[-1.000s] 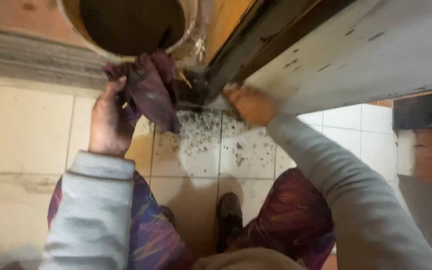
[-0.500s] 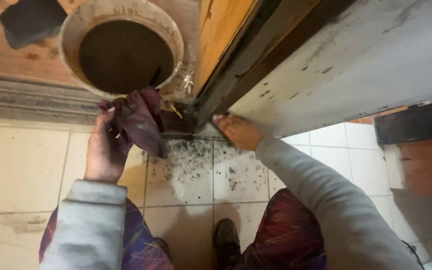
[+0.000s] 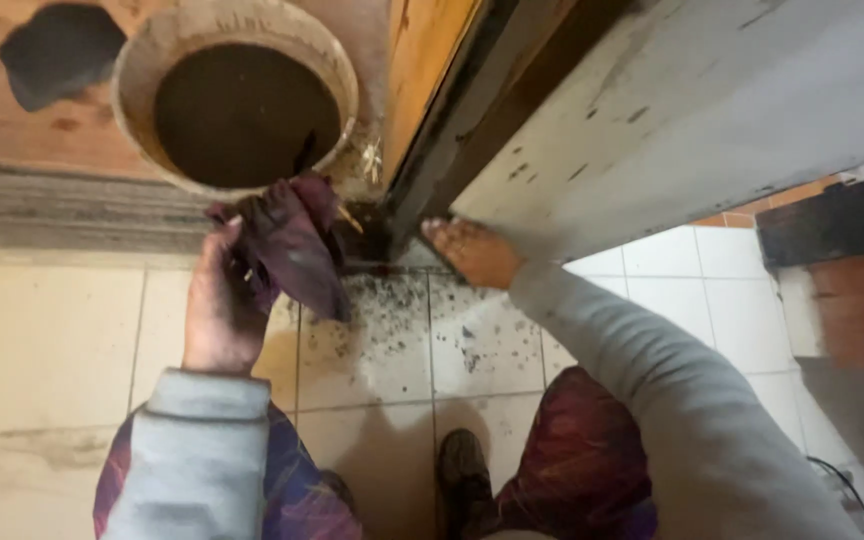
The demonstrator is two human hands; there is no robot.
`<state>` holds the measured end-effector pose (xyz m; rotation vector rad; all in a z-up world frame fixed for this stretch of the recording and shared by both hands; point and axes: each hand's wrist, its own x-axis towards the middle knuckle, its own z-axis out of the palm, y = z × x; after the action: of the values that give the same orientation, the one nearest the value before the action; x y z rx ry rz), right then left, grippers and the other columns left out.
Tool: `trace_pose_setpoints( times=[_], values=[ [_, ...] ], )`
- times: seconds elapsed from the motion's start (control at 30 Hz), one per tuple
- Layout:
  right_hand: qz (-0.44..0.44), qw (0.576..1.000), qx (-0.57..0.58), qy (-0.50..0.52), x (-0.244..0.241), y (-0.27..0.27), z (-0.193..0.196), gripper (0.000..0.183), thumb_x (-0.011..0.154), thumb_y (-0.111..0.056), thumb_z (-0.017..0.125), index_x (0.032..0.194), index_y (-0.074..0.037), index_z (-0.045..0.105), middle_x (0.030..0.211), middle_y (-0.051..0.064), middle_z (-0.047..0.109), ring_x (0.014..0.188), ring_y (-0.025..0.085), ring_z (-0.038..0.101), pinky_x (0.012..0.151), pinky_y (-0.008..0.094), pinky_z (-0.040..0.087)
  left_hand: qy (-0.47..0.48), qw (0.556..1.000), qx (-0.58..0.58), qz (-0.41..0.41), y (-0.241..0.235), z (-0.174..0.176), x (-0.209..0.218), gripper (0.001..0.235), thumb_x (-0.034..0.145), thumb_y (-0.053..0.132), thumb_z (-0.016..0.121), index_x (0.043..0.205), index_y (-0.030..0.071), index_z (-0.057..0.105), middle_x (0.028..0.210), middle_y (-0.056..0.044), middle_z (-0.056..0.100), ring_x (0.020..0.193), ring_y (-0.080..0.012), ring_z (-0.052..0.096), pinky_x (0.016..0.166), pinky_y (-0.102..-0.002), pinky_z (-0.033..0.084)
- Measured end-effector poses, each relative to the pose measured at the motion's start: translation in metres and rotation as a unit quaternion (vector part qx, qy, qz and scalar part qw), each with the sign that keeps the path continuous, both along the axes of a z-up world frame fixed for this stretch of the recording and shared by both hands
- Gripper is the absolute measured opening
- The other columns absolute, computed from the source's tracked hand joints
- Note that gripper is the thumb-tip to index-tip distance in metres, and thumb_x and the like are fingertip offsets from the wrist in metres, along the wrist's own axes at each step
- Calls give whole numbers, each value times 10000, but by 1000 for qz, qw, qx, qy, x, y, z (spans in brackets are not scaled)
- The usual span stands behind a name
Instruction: Sanding a door frame and wiping it with a cloth
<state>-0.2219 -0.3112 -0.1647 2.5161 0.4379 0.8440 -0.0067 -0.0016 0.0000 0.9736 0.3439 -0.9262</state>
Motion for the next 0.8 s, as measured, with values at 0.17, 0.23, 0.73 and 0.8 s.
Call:
trace_pose_setpoints(
  times=[0.17,0.23,0.73,0.8],
  values=[
    [-14,999,-26,19,11,-19,4,503,1036,-179,287,1372,3,614,1399,202,611,1306,393,578,1093,549,469,-18,1000,4,-7,-7,6,-4,262,834,371,743,994,199,627,918,66,581,860,-106,596,757,-188,511],
    [-103,976,43,188,-1,8,6,433,1016,-153,384,1369,7,575,1324,215,625,1252,408,598,1037,526,486,-3,1000,8,-2,-5,1,-5,265,823,365,760,987,195,641,915,63,602,854,-106,610,761,-195,527],
    [-48,997,-25,-52,38,11,31,424,1025,-123,321,1201,-50,700,1124,149,704,1031,280,692,966,378,548,2,999,27,-25,-10,-49,7,132,860,272,728,953,204,663,859,55,605,797,-139,621,676,-231,490],
    [52,999,13,-1,34,6,60,487,1018,-88,273,1237,-30,704,1223,130,717,1163,260,682,1075,377,514,5,999,29,-28,-7,-46,8,104,873,269,721,922,201,659,837,55,598,776,-137,613,655,-227,477]
  ],
)
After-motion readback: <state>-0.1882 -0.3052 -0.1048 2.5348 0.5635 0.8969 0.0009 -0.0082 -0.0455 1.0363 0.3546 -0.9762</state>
